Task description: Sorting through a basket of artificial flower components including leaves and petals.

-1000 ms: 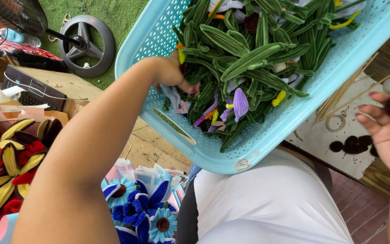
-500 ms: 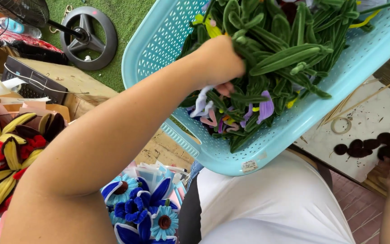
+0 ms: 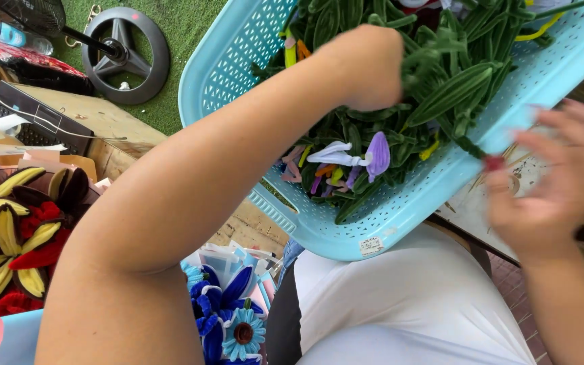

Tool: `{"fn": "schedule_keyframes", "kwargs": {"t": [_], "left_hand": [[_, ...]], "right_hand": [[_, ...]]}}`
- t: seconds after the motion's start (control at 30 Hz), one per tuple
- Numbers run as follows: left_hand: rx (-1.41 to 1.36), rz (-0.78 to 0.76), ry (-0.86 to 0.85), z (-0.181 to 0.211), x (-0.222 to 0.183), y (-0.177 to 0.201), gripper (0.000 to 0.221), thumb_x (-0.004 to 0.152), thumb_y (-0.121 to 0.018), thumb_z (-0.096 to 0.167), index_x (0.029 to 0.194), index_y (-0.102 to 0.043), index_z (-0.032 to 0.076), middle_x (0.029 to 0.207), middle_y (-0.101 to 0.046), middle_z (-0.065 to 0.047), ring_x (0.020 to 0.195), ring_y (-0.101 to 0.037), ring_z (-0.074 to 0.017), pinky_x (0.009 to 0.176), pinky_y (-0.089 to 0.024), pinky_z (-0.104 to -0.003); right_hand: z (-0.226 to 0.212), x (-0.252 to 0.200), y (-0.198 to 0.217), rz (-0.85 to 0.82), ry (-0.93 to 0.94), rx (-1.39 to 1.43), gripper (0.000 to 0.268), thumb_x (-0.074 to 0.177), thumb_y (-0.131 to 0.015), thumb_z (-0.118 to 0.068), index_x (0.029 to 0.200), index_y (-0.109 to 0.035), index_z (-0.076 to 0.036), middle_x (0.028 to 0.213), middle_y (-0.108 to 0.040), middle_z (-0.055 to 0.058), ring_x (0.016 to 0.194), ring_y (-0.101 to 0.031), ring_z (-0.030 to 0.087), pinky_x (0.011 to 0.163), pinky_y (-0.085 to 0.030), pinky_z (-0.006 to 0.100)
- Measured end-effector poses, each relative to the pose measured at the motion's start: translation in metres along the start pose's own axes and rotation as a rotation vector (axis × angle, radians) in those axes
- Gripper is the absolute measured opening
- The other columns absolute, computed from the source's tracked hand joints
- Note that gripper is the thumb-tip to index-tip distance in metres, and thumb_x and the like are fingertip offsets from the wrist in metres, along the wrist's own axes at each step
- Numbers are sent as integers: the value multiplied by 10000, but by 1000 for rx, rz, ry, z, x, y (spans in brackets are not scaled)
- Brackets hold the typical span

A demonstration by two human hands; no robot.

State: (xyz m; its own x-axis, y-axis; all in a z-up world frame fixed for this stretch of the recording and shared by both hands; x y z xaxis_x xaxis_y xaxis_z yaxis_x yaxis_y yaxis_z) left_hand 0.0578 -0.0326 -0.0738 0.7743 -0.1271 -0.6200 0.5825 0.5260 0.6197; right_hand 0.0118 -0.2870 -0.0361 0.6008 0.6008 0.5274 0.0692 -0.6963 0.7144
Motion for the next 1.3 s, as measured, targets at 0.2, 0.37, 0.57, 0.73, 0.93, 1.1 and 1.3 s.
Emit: {"fn": "schedule_keyframes", "kwargs": {"t": [0.2,0.37,0.57,0.73,0.93,1.1,1.3], "left_hand": [[205,309,217,-100,-25,48,389,983,-717,338,715,-591,87,683,-579,-114,650,-598,-316,536,-493,-461],[212,81,414,-152,-16,14,216,862,-557,25,666,-471,50,653,-397,-96,556,-365,-242,457,-343,-414],[104,-205,419,-142,9,-31,926,965,-676,308,1629,-65,100,1576,-227,-59,981,-576,-261,838,-522,-408],[-601,-197,513,-100,-32,-36,503,879,-706,236,1344,-544,139,1335,-588,-108,1180,-609,-353,818,-665,-536],[-717,-199,446,-66,-44,-23,418,922,-643,280,1290,-541,108,1183,-660,-100,1015,-694,-268,794,-672,-389],[-698,-97,307,-49,-37,8,517,891,-574,488,1306,-612,182,1319,-667,-100,880,-739,-283,661,-694,-346],[-670,60,172,-46,-1,13,1058,662,-414,721,1563,-344,171,1333,-600,-172,618,-711,-157,589,-746,-231]], "right_hand": [[-59,56,-81,-366,205,-55,756,906,-771,-606,1518,-532,-233,1597,-395,190,1493,-288,503,1154,-354,716],[-81,39,-173,-681,424,-279,1012,626,-837,-676,1503,-472,-328,1593,-428,123,1483,-313,476,1090,-332,748],[-52,12,-225,-1061,443,-570,958,637,-773,-644,1487,-390,-420,1619,-335,116,1533,-189,480,1059,-282,849],[-35,9,-206,-979,502,-537,514,798,-662,-423,1310,-618,-416,1326,-589,85,1397,-423,430,992,-380,824],[-26,60,-144,-1458,301,-431,801,679,-901,-310,1401,-556,-329,1332,-575,25,1408,-387,304,1140,-410,719],[35,84,-112,-987,329,-94,571,533,-856,-357,1073,-749,-207,1207,-628,118,1341,-483,451,952,-521,653],[86,94,-79,-675,326,13,427,687,-861,-212,1037,-741,3,1123,-688,148,1279,-620,382,1202,-453,505]]}}
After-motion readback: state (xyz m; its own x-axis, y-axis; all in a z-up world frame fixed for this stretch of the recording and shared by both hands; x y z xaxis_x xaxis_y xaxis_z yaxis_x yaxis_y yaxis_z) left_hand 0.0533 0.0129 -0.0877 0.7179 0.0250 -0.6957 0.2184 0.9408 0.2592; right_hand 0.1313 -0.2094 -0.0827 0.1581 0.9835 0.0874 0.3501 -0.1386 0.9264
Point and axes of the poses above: each hand's wrist, its own x-axis towards the middle knuckle, its own y-axis out of the back of the hand, z = x × y, the point moved 6 cm from there along x, towards the middle knuckle
